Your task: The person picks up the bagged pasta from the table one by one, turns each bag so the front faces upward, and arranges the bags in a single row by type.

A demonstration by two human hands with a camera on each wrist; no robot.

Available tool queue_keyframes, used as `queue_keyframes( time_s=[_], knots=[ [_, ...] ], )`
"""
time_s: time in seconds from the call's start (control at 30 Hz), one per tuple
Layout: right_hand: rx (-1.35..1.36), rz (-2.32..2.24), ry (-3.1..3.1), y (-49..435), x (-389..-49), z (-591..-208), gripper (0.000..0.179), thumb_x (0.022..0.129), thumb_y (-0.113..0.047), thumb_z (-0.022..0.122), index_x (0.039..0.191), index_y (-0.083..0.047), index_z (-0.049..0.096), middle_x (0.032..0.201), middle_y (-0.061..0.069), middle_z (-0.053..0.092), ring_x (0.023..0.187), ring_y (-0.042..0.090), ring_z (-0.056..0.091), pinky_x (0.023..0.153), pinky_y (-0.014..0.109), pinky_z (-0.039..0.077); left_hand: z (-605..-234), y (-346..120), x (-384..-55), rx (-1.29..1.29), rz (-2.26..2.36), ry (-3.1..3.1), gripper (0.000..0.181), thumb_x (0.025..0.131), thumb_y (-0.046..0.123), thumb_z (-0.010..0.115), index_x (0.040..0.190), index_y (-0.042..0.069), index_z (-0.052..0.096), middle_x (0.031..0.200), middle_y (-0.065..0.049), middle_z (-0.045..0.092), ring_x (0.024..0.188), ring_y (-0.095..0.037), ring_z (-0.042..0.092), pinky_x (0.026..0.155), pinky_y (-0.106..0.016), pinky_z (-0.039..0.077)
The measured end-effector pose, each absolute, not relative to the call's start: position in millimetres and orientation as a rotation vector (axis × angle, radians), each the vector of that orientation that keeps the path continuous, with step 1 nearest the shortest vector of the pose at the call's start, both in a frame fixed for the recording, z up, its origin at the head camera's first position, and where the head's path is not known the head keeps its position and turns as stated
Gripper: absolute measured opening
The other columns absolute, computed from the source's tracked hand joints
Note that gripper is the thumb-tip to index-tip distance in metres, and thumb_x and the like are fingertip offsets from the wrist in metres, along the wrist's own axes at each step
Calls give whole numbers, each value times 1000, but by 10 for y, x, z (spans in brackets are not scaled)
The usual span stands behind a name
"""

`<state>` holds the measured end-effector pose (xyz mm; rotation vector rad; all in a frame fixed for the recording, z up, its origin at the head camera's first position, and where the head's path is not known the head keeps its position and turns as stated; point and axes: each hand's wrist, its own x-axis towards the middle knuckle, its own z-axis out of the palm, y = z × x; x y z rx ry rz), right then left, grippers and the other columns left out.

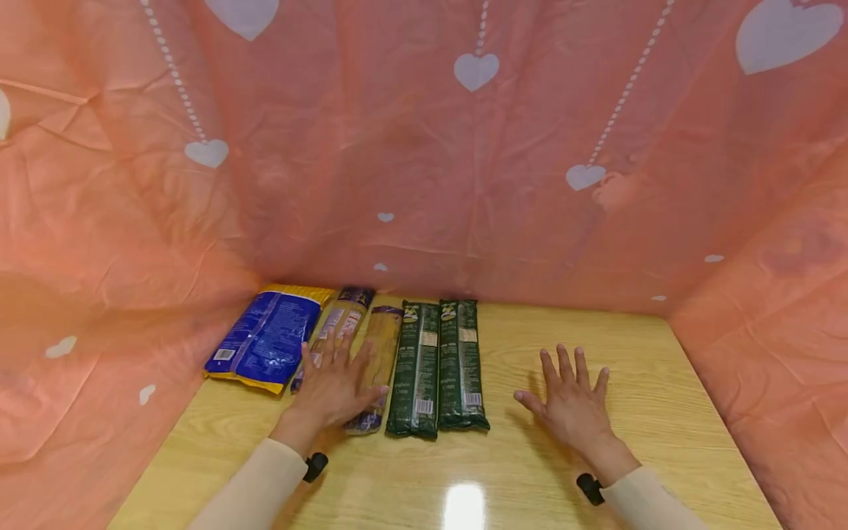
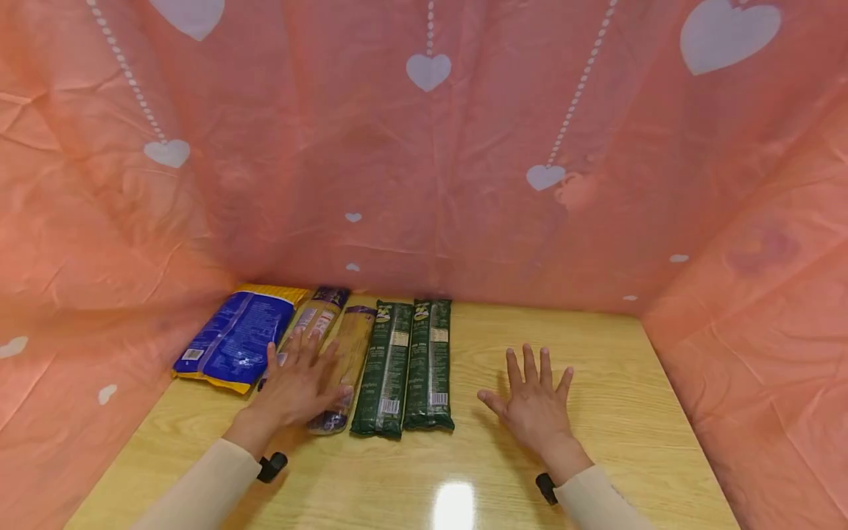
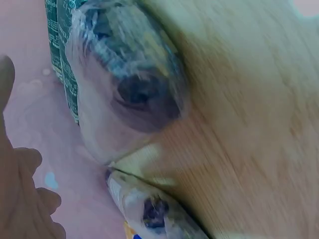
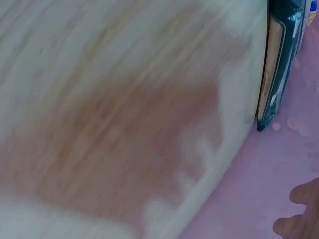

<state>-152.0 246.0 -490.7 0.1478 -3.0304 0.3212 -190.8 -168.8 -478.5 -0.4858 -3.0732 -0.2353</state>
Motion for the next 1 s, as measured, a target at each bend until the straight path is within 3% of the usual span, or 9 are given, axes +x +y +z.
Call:
queue_keyframes(
  time_s=[0.23, 0.47, 0.73, 1.0],
  knots=[
    [412, 334, -3043, 1933, -1520, -5012, 81, 105, -60, 53, 163, -5, 38, 170, 23, 29, 159, 48, 21, 116, 83, 16, -4800, -1314, -2029, -645, -181, -3110, 71, 110, 58, 41, 168, 20, 29, 174, -21, 21, 161, -49, 6, 116, -84, 9],
    [603, 265, -3213, 1490, -1661, -5105, 74, 110, -56, 43, 165, -7, 34, 173, 11, 29, 162, 34, 22, 123, 71, 19, -4788, -643, -2344, -866, -113, -3208, 60, 113, 52, 35, 168, 26, 31, 176, -6, 21, 165, -32, 8, 124, -74, 10],
    [631, 232, -3289, 1552, -1557, -5155, 74, 110, -58, 40, 167, -12, 32, 173, 7, 31, 162, 31, 23, 125, 69, 18, -4912, -357, -2545, -880, 130, -3253, 63, 112, 55, 37, 168, 29, 29, 177, 1, 21, 164, -25, 15, 128, -65, 16],
    [617, 342, -3203, 1770, -1210, -5133, 70, 111, -55, 43, 163, -8, 40, 169, 11, 38, 161, 34, 26, 122, 72, 20, -4962, -179, -2340, -1006, 246, -3180, 72, 111, 60, 29, 171, 21, 19, 178, 0, 14, 165, -20, 11, 131, -59, 10]
  ],
)
